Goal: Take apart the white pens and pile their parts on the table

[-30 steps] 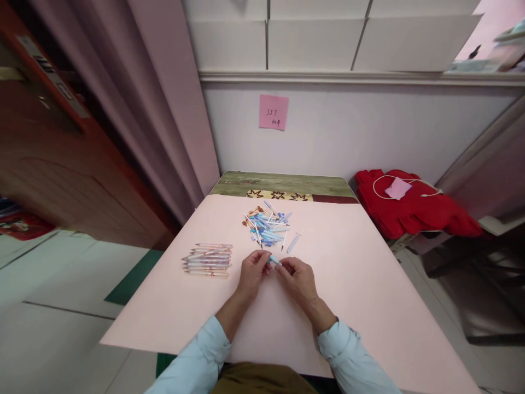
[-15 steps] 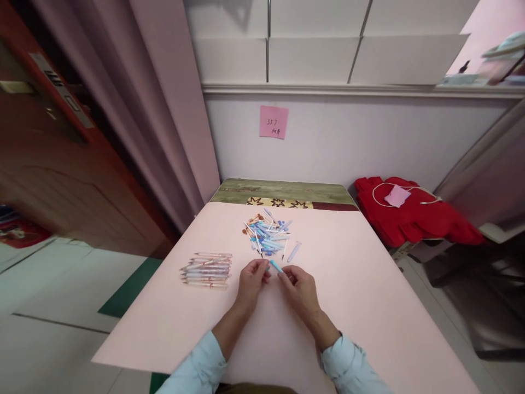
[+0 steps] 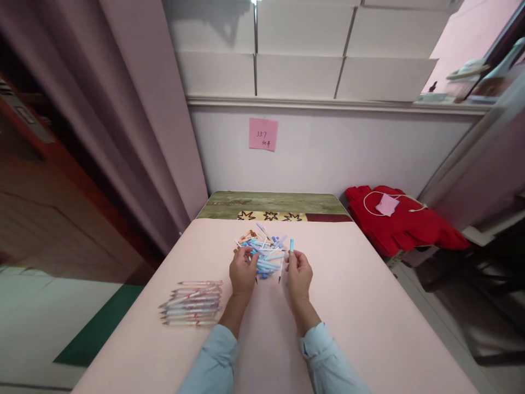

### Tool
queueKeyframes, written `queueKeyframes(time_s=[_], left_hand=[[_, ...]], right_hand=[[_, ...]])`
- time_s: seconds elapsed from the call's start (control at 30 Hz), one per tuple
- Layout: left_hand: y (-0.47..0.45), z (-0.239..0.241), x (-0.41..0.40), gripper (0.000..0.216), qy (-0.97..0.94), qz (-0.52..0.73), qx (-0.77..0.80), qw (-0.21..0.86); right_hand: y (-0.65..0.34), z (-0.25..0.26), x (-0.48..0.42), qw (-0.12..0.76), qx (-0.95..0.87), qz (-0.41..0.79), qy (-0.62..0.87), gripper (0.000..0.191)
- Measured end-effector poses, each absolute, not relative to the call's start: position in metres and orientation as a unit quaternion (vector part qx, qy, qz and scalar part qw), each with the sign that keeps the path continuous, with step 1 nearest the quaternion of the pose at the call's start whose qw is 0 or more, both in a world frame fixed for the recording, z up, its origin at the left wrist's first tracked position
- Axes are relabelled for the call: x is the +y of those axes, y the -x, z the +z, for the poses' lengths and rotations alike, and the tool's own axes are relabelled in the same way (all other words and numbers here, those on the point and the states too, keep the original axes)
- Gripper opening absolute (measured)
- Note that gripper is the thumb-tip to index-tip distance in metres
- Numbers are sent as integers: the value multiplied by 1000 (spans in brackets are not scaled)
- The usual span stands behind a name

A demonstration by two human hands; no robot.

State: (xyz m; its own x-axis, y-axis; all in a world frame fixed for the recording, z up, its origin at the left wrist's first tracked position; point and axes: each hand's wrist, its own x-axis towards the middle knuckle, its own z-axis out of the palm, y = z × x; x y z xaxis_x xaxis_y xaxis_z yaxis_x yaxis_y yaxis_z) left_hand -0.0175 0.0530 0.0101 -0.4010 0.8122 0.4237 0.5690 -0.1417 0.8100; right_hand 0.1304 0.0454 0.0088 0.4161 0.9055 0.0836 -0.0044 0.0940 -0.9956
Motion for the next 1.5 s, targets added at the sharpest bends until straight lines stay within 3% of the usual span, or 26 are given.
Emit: queueKeyframes(time_s=[0.2, 0.4, 0.5, 0.57, 0.77, 0.9, 1.03, 1.2, 1.4, 1.5], left_hand=[[22, 3, 54, 20, -605, 475, 636, 65], [23, 11, 53, 24, -601, 461, 642, 122], [19, 18, 50, 22, -569, 513, 624, 157], [15, 23, 47, 22, -534, 563, 591, 218], [-7, 34, 37, 43, -367, 600, 462, 541], [-16, 39, 30, 41, -282, 602, 392, 636], [-19, 38, 22, 43, -243, 576, 402, 668], [-22, 39, 17, 41, -237, 584, 399, 666], [-22, 40, 16, 46, -248, 555, 411, 679], [-22, 36, 17, 39, -232, 575, 404, 673]], right_hand=[[-129, -1, 44, 577, -494, 340, 555, 31], [-123, 4, 43, 564, -512, 379, 526, 32], [-122, 8, 41, 565, -504, 398, 518, 32], [-119, 14, 39, 570, -486, 435, 500, 32], [-110, 35, 28, 545, -408, 608, 409, 29], [-106, 34, 23, 510, -348, 684, 389, 32], [-104, 27, 20, 468, -364, 713, 374, 39], [-104, 26, 12, 481, -408, 680, 374, 51], [-102, 28, 9, 470, -381, 695, 389, 49], [-99, 24, 10, 476, -430, 640, 423, 52]])
